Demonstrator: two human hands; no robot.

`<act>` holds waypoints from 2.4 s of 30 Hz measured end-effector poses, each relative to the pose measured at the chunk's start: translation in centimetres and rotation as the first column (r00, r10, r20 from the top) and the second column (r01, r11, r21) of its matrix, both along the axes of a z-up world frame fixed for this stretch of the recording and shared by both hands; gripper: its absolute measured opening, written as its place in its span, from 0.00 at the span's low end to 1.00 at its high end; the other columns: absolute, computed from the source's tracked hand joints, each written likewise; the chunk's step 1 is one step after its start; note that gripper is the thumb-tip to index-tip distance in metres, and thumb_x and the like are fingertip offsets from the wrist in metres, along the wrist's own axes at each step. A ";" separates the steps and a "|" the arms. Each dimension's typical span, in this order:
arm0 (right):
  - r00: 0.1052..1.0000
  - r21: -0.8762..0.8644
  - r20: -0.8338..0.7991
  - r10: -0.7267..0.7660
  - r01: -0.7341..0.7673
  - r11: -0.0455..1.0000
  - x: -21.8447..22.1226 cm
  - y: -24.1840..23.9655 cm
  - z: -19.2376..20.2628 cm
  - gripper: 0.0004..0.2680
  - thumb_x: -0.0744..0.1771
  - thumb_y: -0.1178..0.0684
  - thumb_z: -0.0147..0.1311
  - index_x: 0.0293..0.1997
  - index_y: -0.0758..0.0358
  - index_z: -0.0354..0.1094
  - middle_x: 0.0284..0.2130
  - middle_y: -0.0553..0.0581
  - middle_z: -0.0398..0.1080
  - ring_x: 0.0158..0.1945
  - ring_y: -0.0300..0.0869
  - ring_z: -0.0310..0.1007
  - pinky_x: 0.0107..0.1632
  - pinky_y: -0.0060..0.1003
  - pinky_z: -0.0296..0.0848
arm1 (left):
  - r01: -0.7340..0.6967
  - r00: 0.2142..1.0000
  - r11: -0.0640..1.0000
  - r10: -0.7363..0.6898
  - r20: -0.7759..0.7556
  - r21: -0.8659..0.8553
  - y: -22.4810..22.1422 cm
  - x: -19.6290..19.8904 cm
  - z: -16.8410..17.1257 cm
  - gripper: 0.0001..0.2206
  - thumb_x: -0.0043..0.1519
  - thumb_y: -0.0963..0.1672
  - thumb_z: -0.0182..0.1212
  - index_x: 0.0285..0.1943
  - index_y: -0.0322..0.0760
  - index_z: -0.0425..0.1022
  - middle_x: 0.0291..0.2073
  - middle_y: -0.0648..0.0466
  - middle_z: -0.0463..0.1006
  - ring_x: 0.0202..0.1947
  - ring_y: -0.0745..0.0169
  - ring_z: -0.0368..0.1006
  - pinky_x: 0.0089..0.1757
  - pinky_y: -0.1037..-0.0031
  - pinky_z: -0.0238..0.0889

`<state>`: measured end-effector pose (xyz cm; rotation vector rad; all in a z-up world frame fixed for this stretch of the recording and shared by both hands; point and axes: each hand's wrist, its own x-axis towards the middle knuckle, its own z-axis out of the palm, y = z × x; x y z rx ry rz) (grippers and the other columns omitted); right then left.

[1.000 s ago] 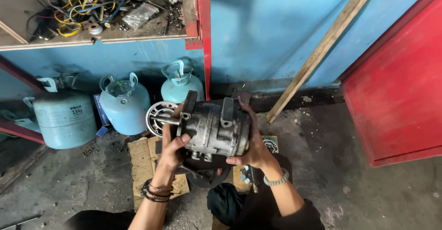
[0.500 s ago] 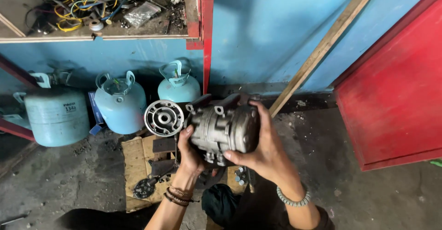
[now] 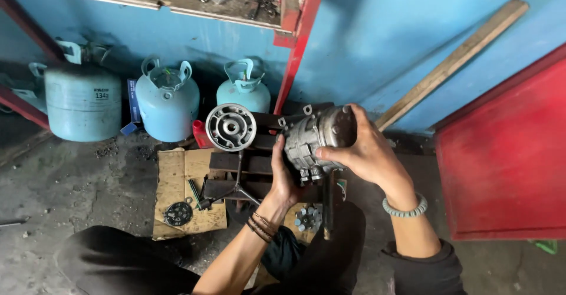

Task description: Disassembling and reassembling an automotive AC compressor on a workshop floor

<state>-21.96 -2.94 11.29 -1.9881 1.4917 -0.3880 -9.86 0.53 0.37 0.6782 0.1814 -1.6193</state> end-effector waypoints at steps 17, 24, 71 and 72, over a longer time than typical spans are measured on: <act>0.972 0.063 -0.227 0.051 -0.038 0.997 3.2 -1.6 0.8 0.41 0.57 0.32 0.68 0.73 0.62 0.47 0.58 0.84 0.61 0.65 0.71 0.62 0.66 0.64 0.61 | -0.005 1.000 0.999 0.005 -0.002 0.049 -0.1 0.4 0.4 0.56 0.48 0.69 0.55 0.80 0.34 0.48 0.73 0.33 0.58 0.71 0.30 0.56 0.64 0.41 0.49; 0.972 0.045 -0.230 0.057 -0.048 0.998 3.2 -1.4 0.6 0.43 0.57 0.29 0.69 0.72 0.65 0.46 0.56 0.87 0.61 0.62 0.74 0.64 0.62 0.66 0.65 | -0.018 0.998 0.997 0.013 0.067 0.073 -0.7 0.8 -0.8 0.54 0.52 0.68 0.53 0.81 0.36 0.46 0.74 0.33 0.55 0.72 0.29 0.54 0.64 0.39 0.49; 0.951 0.090 -0.309 0.026 0.002 0.996 4.3 -2.4 -2.7 0.41 0.57 0.32 0.67 0.73 0.61 0.48 0.56 0.85 0.63 0.64 0.70 0.64 0.65 0.61 0.62 | 0.053 0.871 0.982 -0.135 0.473 0.183 2.8 1.5 -2.2 0.35 0.69 0.56 0.46 0.76 0.26 0.53 0.74 0.29 0.52 0.75 0.30 0.45 0.69 0.44 0.39; 0.942 0.085 -0.335 0.034 -0.005 0.996 4.4 -2.8 -3.0 0.41 0.58 0.31 0.65 0.73 0.60 0.46 0.57 0.84 0.63 0.64 0.71 0.64 0.65 0.61 0.62 | 0.083 0.810 0.984 -0.159 0.565 0.157 3.2 1.6 -1.3 0.34 0.70 0.56 0.43 0.75 0.25 0.55 0.73 0.28 0.53 0.75 0.29 0.43 0.70 0.45 0.36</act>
